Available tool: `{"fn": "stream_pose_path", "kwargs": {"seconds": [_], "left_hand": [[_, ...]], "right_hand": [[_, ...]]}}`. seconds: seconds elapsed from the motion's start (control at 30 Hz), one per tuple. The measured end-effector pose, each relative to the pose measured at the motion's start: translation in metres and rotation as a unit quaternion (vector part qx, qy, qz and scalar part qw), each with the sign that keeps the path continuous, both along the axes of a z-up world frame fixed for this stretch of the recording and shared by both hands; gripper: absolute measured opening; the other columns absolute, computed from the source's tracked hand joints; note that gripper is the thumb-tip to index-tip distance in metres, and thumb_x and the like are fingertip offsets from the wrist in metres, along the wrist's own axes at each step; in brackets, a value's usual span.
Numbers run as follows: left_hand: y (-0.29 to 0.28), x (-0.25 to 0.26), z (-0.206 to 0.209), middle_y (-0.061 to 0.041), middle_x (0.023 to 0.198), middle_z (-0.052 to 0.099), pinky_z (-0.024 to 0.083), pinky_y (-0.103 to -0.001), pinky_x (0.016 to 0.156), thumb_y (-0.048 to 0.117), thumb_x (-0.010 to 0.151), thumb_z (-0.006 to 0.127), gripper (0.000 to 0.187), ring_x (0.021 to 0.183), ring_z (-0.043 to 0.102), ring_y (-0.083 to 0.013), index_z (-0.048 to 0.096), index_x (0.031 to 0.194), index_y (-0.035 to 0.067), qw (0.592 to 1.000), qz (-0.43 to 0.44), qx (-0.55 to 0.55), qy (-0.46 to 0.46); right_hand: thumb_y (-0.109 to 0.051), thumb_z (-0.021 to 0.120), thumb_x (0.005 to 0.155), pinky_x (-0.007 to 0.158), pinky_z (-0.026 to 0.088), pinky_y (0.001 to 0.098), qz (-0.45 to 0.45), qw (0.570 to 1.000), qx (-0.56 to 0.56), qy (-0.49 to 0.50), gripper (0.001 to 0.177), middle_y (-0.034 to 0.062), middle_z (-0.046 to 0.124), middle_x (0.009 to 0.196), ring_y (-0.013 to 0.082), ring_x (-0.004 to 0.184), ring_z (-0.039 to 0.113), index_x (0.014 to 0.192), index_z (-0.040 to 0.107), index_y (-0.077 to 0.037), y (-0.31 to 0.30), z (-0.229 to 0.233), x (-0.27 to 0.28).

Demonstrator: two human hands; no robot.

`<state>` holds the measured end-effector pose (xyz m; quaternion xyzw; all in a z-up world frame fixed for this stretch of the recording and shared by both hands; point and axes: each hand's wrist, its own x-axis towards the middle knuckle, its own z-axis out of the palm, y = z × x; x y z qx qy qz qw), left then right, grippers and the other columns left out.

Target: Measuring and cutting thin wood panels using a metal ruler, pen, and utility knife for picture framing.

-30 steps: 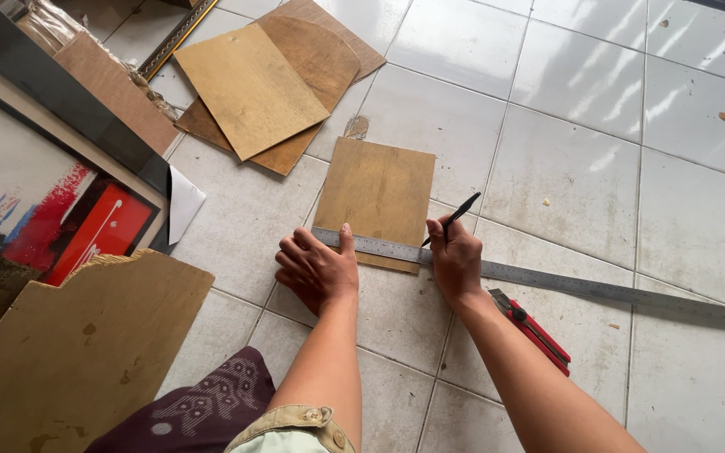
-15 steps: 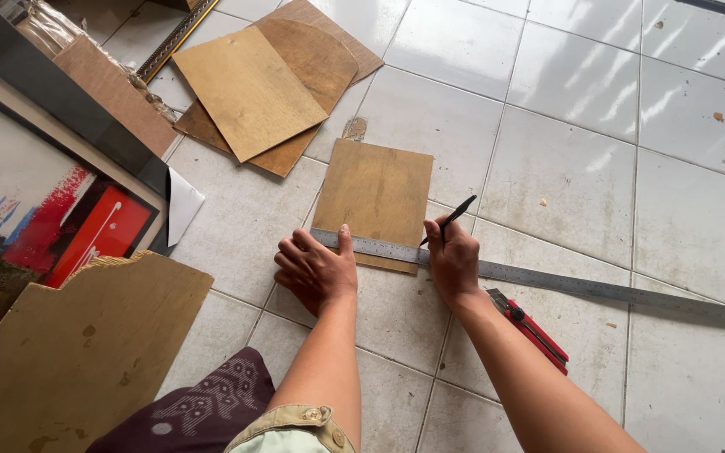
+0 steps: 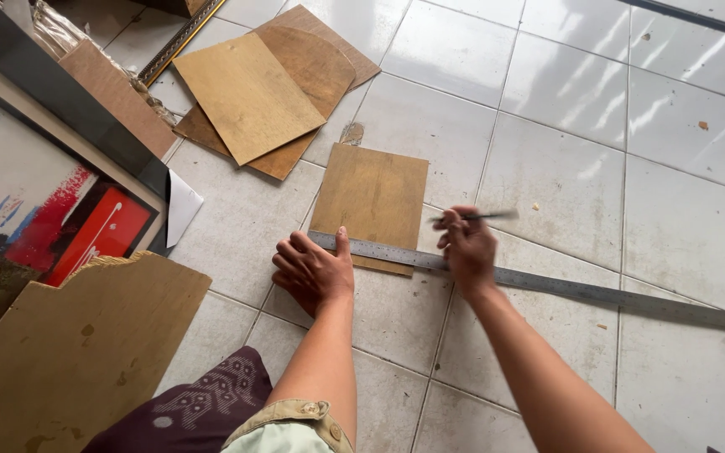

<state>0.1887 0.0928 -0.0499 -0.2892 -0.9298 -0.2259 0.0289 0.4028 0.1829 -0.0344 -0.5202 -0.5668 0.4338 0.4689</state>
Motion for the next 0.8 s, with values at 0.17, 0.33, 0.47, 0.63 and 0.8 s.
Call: {"fn": "stream_pose_path", "kwargs": {"seconds": [0.17,0.33,0.47,0.63,0.8], "left_hand": [[-0.001,0.001,-0.008,-0.012,0.122,0.055,0.046,-0.055,0.095,0.082,0.093,0.064,0.074,0.118,0.056,-0.0367,0.054,0.12,0.014,1.0,-0.013,0.019,-0.003],[-0.002,0.008,-0.028,-0.012,0.13,0.052,0.048,-0.059,0.1,0.081,0.093,0.064,0.078,0.126,0.055,-0.038,0.053,0.135,0.016,0.995,-0.073,0.07,0.024],[-0.011,0.028,-0.047,-0.007,0.123,0.049,0.046,-0.058,0.103,0.077,0.102,0.057,0.064,0.121,0.056,-0.0353,0.052,0.129,0.02,0.919,-0.37,0.081,0.112],[-0.035,0.066,-0.052,-0.007,0.126,0.044,0.043,-0.057,0.112,0.067,0.107,0.057,0.054,0.129,0.049,-0.0306,0.047,0.131,0.02,0.898,-0.387,0.071,0.195],[-0.037,0.097,-0.04,-0.021,0.167,0.032,0.023,-0.076,0.13,0.068,0.113,0.038,0.076,0.164,0.02,-0.0468,0.031,0.162,0.011,0.915,-0.358,-0.171,0.074]], "right_hand": [[-0.031,0.068,0.113,0.08,0.063,0.041,0.062,0.961,0.018,-0.268,0.018,0.0139,0.088,0.103,0.0305,0.094,0.083,0.129,0.077,-0.025,-0.005,0.032,0.098],[-0.033,0.091,0.089,0.098,0.067,0.051,0.105,0.834,0.057,-0.539,0.041,0.0125,0.087,0.108,0.0389,0.109,0.084,0.128,0.079,-0.038,-0.02,0.033,0.156],[-0.027,0.089,0.093,0.102,0.067,0.0461,0.169,0.817,0.024,-0.551,0.036,0.0085,0.087,0.112,0.0316,0.113,0.083,0.128,0.078,-0.029,-0.006,0.039,0.156],[-0.035,0.084,0.095,0.109,0.062,0.0531,0.235,0.793,-0.069,-0.558,0.026,0.0109,0.089,0.118,0.0377,0.123,0.08,0.12,0.083,-0.027,0.019,0.03,0.159],[-0.05,0.087,0.087,0.114,0.06,0.0494,0.237,0.787,-0.126,-0.556,0.033,0.0051,0.09,0.117,0.0336,0.126,0.079,0.117,0.086,-0.035,0.025,0.023,0.171]]}}
